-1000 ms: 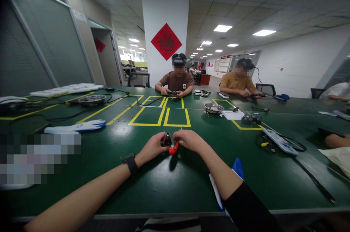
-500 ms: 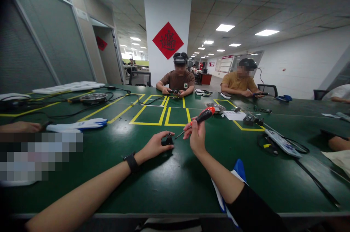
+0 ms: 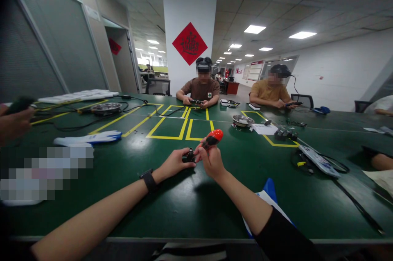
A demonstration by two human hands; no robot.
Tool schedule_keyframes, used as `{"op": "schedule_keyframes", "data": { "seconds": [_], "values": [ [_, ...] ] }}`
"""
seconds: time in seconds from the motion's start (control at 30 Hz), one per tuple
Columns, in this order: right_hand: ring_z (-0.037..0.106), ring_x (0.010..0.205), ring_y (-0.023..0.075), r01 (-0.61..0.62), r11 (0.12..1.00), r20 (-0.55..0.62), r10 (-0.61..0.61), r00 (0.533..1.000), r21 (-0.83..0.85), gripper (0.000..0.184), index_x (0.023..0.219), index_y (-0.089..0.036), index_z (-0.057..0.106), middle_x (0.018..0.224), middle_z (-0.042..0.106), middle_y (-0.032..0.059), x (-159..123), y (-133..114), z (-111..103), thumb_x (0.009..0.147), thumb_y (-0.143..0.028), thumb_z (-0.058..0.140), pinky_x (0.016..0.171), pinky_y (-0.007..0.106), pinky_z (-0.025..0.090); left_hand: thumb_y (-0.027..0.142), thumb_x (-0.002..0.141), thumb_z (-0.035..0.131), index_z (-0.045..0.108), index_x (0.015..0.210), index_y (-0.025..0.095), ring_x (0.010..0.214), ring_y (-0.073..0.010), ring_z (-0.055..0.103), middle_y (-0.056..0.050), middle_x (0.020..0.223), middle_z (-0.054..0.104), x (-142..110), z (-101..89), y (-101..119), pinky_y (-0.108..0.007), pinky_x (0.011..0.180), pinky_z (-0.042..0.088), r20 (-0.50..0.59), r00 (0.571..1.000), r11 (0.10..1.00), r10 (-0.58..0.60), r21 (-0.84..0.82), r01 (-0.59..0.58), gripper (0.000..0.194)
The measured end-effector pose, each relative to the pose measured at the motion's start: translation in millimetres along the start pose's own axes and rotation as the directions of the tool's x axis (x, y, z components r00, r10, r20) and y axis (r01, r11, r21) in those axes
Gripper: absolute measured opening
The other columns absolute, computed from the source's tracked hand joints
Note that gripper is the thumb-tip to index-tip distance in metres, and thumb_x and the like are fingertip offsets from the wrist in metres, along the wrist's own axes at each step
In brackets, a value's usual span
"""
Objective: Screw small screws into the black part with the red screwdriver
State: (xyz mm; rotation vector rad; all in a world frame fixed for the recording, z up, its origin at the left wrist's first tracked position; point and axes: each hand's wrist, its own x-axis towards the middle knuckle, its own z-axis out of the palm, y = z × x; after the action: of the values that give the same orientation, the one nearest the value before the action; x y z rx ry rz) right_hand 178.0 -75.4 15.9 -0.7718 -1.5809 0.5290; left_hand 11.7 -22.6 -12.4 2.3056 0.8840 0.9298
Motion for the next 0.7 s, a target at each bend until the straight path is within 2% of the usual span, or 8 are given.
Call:
{"op": "schedule_keyframes", "data": {
  "seconds": [0.27, 0.53, 0.63, 0.7],
  "values": [
    [0.057, 0.047, 0.0109, 0.021, 1.000, -0.001, -0.021, 1.000, -0.001, 0.018, 0.098, -0.022, 0.040, 0.071, 0.061, -0.0021, 0.5, -2.7, -1.9, 0.090, -0.039, 0.041, 0.050, 0.025, 0.046, 0.040, 0.068, 0.069, 0.062, 0.086, 0.015, 0.066, -0.0128, 0.050, 0.002, 0.072, 0.058, -0.5, -1.6, 5.4, -0.022, 0.060, 0.035, 0.018, 1.000, 0.999, -0.021, -0.035, 0.021, 0.031],
    [0.057, 0.047, 0.0107, -0.012, 0.999, -0.024, 0.013, 1.000, 0.037, 0.018, 0.097, -0.022, 0.043, 0.072, 0.062, -0.0016, 0.9, -0.3, -3.0, 0.089, -0.038, 0.044, 0.050, 0.025, 0.047, 0.038, 0.078, 0.058, 0.063, 0.092, 0.014, 0.067, -0.0135, 0.052, 0.000, 0.075, 0.062, -1.2, -2.2, 6.9, -0.023, 0.062, 0.039, 0.080, 0.996, 0.994, -0.034, -0.103, 0.043, 0.029],
    [0.061, 0.062, 0.0134, -0.002, 0.998, -0.088, -0.003, 0.996, -0.061, 0.016, 0.088, -0.020, 0.053, 0.082, 0.064, 0.0032, 5.7, -10.8, -4.8, 0.082, -0.034, 0.056, 0.062, 0.029, 0.051, 0.037, 0.079, 0.058, 0.064, 0.096, 0.015, 0.073, -0.0157, 0.057, -0.002, 0.083, 0.066, -1.5, -2.4, 7.4, -0.024, 0.068, 0.042, 0.064, 0.998, 0.992, -0.026, -0.119, 0.033, 0.028],
    [0.063, 0.077, 0.0176, -0.005, 0.998, -0.110, -0.002, 0.994, -0.064, 0.022, 0.092, -0.020, 0.057, 0.090, 0.063, 0.0054, 10.1, -18.9, -4.4, 0.075, -0.032, 0.065, 0.071, 0.033, 0.052, 0.038, 0.078, 0.059, 0.065, 0.094, 0.016, 0.075, -0.0172, 0.058, -0.004, 0.085, 0.067, -2.1, -2.4, 9.2, -0.026, 0.070, 0.044, 0.044, 0.999, 0.995, -0.026, -0.095, 0.030, 0.027]
  ]
}}
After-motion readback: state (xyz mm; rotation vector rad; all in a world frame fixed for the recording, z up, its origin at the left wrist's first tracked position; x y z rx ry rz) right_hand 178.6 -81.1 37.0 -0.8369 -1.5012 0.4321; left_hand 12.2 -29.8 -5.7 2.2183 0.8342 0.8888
